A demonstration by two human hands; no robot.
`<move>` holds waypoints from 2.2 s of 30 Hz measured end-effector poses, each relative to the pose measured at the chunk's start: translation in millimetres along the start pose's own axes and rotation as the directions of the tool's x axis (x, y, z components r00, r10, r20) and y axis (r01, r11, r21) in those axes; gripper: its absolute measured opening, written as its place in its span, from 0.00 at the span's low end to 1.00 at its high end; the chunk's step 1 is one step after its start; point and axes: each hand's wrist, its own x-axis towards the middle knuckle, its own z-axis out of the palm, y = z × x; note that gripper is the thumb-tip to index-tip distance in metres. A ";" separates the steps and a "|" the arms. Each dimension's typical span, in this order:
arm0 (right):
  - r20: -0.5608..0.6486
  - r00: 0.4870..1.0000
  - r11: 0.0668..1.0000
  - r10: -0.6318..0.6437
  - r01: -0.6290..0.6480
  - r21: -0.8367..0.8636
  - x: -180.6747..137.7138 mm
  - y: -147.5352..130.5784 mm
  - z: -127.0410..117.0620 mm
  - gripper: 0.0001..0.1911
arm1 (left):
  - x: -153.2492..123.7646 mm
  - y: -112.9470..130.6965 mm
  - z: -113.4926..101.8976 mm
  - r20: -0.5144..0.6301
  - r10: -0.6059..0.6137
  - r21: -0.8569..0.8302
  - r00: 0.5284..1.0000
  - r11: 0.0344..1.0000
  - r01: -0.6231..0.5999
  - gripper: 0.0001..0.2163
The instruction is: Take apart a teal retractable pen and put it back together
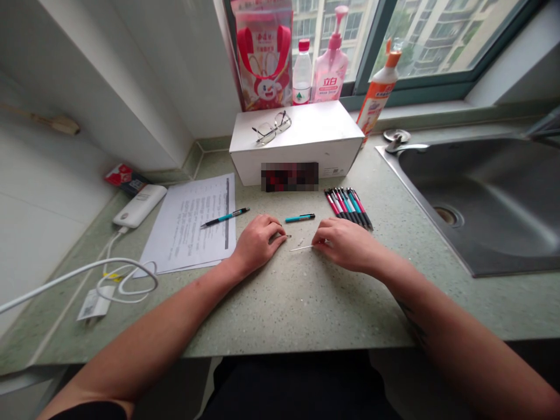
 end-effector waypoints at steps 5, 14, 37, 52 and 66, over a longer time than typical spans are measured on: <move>-0.020 1.000 1.000 -0.008 0.008 0.006 2.4 -1.2 8.0 0.04 | 0.4 0.4 -1.3 0.029 -0.005 0.015 1.000 1.000 0.004 0.04; -0.118 0.993 1.000 0.009 -0.009 -0.001 7.8 -0.7 18.9 0.04 | 0.7 -4.5 -2.5 -0.067 -0.002 -0.058 0.998 0.998 -0.002 0.12; -0.303 0.952 0.979 0.046 0.016 0.201 12.6 -26.5 27.3 0.21 | -1.7 10.4 -9.1 -0.166 0.134 -0.167 0.977 0.972 -0.162 0.06; -0.459 0.887 0.945 0.049 0.108 0.310 14.2 -25.0 35.2 0.10 | -1.5 7.0 -7.9 -0.140 -0.028 -0.257 0.990 0.966 -0.009 0.05; -0.330 0.935 0.940 0.128 -0.008 0.341 12.9 -27.6 35.9 0.16 | -0.4 5.1 -9.0 -0.171 0.003 -0.262 0.985 0.964 -0.049 0.04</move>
